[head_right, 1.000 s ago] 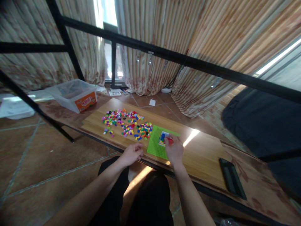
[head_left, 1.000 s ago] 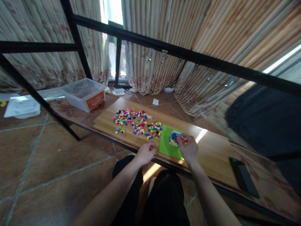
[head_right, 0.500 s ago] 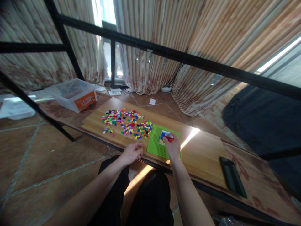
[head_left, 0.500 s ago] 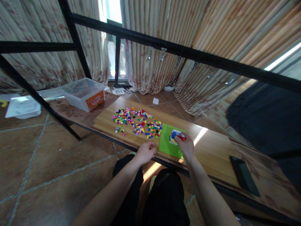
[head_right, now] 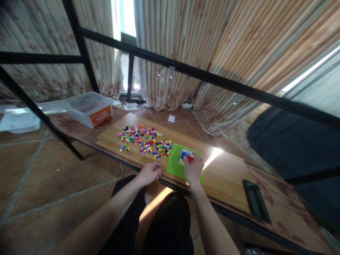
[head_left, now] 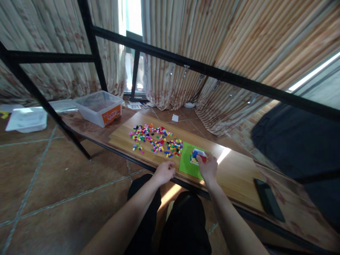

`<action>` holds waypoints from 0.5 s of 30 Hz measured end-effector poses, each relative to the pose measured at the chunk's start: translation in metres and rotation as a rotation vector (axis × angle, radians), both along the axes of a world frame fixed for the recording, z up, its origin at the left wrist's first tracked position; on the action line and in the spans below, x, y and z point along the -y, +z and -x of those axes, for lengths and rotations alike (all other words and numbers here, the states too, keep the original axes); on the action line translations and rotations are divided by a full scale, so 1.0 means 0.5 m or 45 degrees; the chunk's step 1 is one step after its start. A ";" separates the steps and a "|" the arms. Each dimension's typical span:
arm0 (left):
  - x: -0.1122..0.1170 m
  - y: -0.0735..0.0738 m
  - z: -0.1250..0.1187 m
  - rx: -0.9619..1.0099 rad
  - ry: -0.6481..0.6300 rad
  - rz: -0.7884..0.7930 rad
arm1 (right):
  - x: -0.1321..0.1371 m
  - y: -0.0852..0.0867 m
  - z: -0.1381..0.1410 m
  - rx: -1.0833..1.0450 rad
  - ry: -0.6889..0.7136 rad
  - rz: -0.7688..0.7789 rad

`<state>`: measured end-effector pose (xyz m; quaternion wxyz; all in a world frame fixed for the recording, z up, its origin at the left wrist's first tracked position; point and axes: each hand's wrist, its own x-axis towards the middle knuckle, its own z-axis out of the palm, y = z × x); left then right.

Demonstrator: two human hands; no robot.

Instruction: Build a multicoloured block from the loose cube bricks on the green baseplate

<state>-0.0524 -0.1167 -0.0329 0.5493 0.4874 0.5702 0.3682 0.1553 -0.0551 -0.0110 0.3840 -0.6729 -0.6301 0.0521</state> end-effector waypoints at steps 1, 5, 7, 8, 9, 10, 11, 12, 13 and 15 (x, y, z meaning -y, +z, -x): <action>0.001 0.001 0.001 -0.011 -0.006 -0.008 | 0.010 0.012 0.010 0.090 -0.035 -0.048; 0.000 -0.004 0.004 -0.056 -0.012 -0.047 | 0.039 0.037 0.078 0.279 0.231 0.069; -0.001 -0.009 0.006 -0.073 -0.028 -0.078 | 0.043 0.030 0.115 0.316 0.308 0.119; -0.001 -0.011 0.007 -0.085 -0.039 -0.096 | 0.042 0.024 0.131 0.341 0.342 0.139; -0.001 -0.013 0.007 -0.098 -0.051 -0.116 | 0.041 0.016 0.145 0.366 0.362 0.156; 0.000 -0.015 0.008 -0.111 -0.062 -0.135 | 0.038 0.009 0.155 0.392 0.376 0.172; 0.001 -0.015 0.009 -0.123 -0.069 -0.148 | 0.035 0.003 0.164 0.416 0.382 0.186; 0.001 -0.016 0.009 -0.131 -0.072 -0.154 | 0.031 -0.003 0.170 0.438 0.383 0.198; 0.001 -0.015 0.010 -0.133 -0.075 -0.157 | 0.028 -0.007 0.175 0.457 0.381 0.209; 0.001 -0.014 0.011 -0.123 -0.088 -0.154 | 0.022 -0.012 0.182 0.488 0.375 0.226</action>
